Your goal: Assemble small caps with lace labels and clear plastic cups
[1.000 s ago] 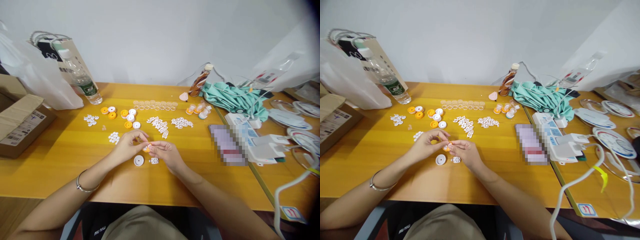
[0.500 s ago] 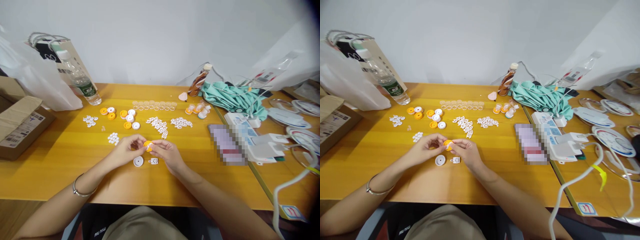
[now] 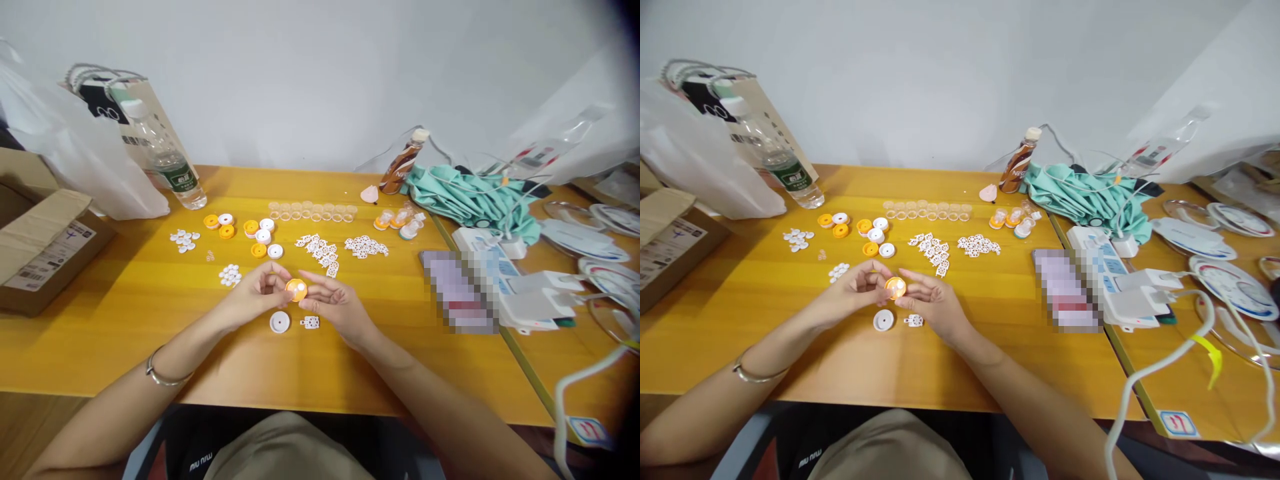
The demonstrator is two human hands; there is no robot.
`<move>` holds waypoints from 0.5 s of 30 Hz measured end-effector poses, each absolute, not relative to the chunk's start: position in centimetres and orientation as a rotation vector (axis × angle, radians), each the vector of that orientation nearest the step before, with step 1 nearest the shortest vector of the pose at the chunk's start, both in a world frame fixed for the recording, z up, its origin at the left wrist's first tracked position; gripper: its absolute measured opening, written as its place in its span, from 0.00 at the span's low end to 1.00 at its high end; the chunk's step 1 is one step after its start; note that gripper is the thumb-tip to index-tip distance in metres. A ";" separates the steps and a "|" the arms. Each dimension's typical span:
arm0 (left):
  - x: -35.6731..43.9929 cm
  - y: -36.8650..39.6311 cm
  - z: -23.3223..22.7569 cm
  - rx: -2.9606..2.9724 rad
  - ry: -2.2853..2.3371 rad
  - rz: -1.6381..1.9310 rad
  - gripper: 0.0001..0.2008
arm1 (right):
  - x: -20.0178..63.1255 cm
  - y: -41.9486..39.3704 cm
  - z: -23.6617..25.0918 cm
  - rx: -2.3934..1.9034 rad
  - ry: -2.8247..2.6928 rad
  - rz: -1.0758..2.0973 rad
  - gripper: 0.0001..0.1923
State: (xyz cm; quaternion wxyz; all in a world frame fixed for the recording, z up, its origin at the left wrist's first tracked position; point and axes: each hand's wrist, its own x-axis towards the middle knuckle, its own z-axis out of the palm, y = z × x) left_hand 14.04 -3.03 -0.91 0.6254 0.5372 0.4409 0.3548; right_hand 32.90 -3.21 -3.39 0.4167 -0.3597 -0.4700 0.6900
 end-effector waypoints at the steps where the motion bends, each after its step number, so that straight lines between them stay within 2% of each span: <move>1: 14.0 -3.1 -0.9 1.232 1.004 0.815 0.15 | 32.9 -3.2 -3.4 -0.901 -1.205 1.718 0.24; 7: 13.7 -2.9 -0.5 1.315 0.981 0.778 0.13 | 32.8 -3.1 -3.2 -0.910 -1.228 1.700 0.20; 11: 12.7 -2.8 0.3 1.625 1.157 0.796 0.10 | 33.0 -3.1 -3.1 -0.982 -1.196 1.675 0.20; 15: 11.6 -3.7 0.7 2.046 1.217 0.351 0.11 | 33.2 -2.7 -3.1 -1.083 -1.126 1.642 0.20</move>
